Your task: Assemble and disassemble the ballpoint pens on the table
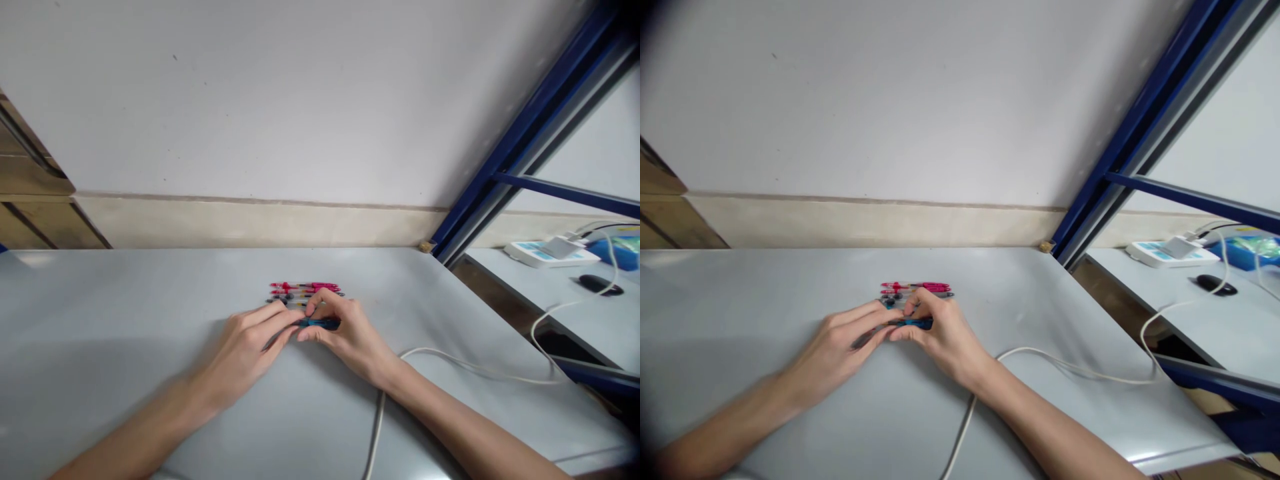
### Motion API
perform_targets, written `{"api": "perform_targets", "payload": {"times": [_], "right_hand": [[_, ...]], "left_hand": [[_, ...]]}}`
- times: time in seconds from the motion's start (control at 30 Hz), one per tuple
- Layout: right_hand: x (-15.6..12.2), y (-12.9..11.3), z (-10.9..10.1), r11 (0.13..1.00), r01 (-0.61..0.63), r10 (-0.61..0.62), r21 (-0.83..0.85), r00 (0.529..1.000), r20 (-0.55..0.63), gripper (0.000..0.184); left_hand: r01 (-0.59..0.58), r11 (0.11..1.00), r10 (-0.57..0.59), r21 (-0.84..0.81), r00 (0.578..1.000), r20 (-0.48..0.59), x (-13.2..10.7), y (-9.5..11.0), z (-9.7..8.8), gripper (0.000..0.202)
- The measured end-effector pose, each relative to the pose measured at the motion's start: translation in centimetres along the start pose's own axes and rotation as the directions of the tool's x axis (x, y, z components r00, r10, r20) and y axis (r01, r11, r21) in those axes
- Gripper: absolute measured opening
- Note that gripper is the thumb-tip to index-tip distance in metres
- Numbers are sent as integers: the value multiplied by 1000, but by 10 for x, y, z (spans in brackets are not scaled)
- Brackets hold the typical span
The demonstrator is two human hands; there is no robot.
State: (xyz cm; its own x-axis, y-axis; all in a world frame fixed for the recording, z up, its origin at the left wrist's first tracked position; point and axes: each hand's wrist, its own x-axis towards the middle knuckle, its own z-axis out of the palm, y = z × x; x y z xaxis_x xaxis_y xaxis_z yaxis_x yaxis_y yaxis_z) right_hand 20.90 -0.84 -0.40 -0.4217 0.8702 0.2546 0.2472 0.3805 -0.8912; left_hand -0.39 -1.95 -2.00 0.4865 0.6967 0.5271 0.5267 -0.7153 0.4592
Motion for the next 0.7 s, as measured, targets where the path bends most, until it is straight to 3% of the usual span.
{"api": "perform_targets", "payload": {"times": [0.17,0.37,0.57,0.7], "right_hand": [[1,-4,-6,991,-37,25,131,996,86,39],[3,-6,-14,989,-5,-11,145,994,111,24],[4,-5,-11,992,48,-57,-120,995,-76,19],[0,-4,-4,983,29,-40,-182,998,-56,36]], "left_hand": [[37,999,-37,-2,999,-35,2,-1,-2,22],[61,997,-65,-57,996,-58,3,2,-2,20],[25,1000,-26,-5,998,-49,1,1,-2,20],[-46,993,55,108,995,-83,0,1,-2,12]]}}
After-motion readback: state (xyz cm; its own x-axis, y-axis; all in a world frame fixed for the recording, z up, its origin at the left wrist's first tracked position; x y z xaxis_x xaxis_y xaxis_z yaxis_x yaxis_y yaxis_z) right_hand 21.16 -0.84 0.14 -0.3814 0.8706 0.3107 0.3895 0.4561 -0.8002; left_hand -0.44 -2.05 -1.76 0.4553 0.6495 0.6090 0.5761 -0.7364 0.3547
